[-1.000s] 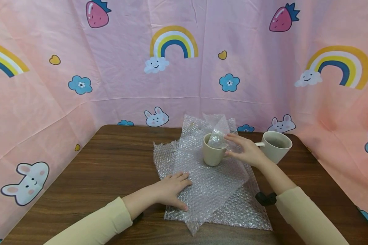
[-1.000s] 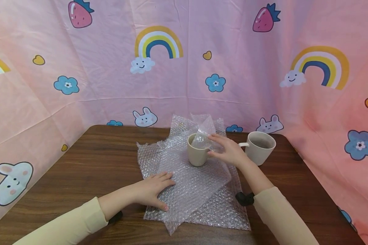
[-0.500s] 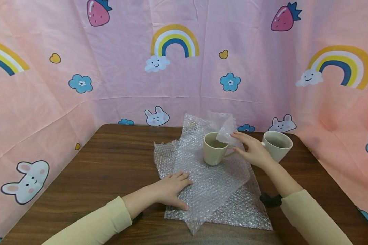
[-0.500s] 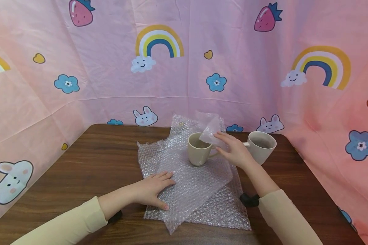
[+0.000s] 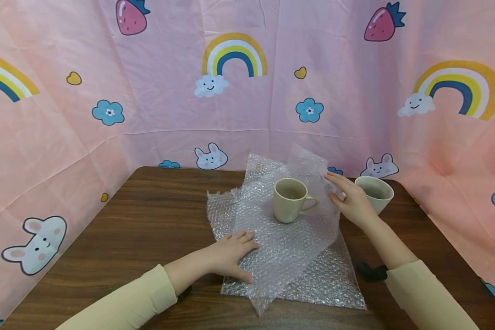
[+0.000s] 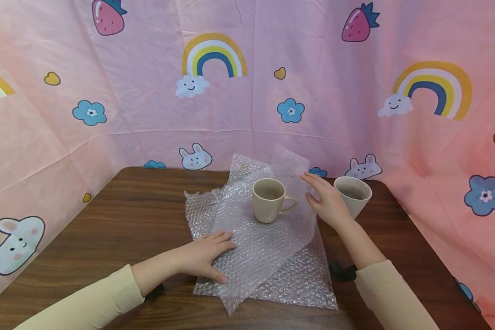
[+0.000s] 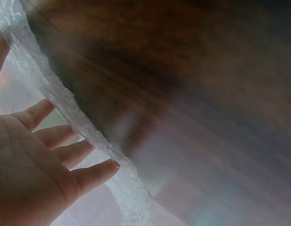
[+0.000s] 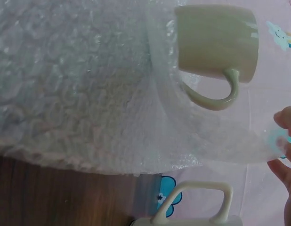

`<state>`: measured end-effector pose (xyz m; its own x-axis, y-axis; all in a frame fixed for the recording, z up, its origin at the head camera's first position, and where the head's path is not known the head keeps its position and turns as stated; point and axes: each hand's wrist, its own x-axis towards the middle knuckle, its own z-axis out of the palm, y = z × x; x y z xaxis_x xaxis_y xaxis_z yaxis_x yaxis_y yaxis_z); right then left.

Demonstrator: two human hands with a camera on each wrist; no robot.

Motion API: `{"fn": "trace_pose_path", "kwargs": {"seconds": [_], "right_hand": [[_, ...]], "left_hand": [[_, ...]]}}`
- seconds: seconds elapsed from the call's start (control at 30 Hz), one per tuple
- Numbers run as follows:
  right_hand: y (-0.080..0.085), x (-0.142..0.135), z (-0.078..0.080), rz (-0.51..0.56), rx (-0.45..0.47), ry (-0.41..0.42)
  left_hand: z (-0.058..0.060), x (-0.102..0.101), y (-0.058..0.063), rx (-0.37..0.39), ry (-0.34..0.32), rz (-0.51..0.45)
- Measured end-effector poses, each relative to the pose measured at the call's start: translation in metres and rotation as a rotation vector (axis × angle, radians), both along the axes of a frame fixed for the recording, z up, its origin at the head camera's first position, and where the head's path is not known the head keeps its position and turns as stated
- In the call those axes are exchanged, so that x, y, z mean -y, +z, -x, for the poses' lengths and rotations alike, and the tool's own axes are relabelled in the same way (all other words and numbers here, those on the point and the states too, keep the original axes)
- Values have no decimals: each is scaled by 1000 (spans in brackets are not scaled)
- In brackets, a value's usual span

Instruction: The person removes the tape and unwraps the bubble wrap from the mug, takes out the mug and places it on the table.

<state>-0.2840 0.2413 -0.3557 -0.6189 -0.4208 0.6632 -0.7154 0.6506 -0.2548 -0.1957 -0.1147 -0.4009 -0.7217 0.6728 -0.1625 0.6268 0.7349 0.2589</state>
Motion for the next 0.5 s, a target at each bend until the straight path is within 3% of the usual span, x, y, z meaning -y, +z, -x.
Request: {"fn": "trace_pose_path", "kwargs": {"seconds": [0.13,0.37,0.43,0.5], "right_hand": [[-3,-3,0,-33,-57,-23],[-8,-5,1,-163,-311,6],[-10,-5,0,-208,-313,1],[-12,-5,-3,-244,-242,-23]], "left_hand": [[1,0,-1,-2,-1,3],[1,0,-2,-8,-2,16],[1,0,-2,-11,-2,17],[2,0,-3,-13,-1,17]]}}
